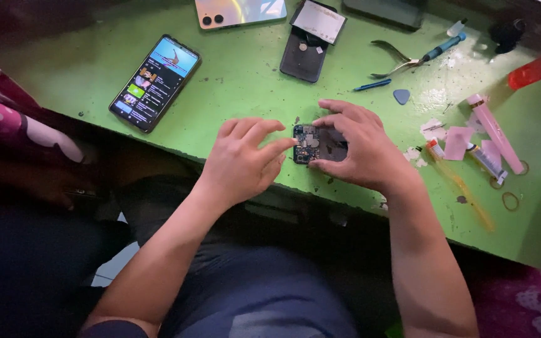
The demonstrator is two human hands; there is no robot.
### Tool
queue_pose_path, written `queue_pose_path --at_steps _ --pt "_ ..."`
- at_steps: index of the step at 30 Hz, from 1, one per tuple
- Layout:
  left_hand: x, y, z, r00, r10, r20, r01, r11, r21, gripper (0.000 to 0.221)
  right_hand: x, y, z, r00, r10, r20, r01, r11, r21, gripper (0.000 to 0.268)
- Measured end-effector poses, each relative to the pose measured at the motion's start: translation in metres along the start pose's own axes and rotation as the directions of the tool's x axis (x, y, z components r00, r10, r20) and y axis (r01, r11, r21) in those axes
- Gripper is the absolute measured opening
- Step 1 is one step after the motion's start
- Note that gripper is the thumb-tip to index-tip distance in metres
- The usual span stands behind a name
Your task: The person handles a small circuit board and a disassembled smartphone on a green workbench. They connect a ribbon cable to the board, place the board into the phone's chassis, and then remove it again to inspect the connections.
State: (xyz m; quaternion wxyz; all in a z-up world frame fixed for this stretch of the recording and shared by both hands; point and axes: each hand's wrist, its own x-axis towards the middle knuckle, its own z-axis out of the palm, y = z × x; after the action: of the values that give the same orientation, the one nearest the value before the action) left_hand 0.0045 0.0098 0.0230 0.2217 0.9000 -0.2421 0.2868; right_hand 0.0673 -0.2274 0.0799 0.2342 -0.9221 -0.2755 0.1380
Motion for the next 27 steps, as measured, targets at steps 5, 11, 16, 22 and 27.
queue_pose_path --at_steps 5,11,16,22,27 --pt "0.003 -0.001 -0.001 0.998 0.061 0.028 -0.063 0.995 0.077 0.018 0.0 0.003 0.002 1.0 -0.026 -0.013 0.026 1.0 -0.01 0.063" --pt "0.002 -0.001 0.002 0.996 0.09 0.009 -0.09 0.987 0.134 0.019 0.0 0.009 0.003 0.999 -0.034 -0.011 0.034 0.999 -0.016 0.062" --pt "0.003 -0.002 0.003 0.993 0.078 0.083 -0.091 0.983 0.161 0.018 0.002 0.013 0.008 0.999 -0.037 -0.03 0.036 0.999 -0.014 0.064" --pt "0.012 -0.004 0.001 0.979 0.106 0.173 -0.134 0.979 0.155 0.018 0.001 0.016 0.011 0.997 -0.051 -0.059 0.05 0.999 -0.021 0.064" --pt "0.02 -0.001 0.004 0.975 0.119 0.19 -0.145 0.981 0.128 0.023 0.002 0.026 0.019 0.989 -0.119 -0.092 0.11 0.989 -0.1 0.064"
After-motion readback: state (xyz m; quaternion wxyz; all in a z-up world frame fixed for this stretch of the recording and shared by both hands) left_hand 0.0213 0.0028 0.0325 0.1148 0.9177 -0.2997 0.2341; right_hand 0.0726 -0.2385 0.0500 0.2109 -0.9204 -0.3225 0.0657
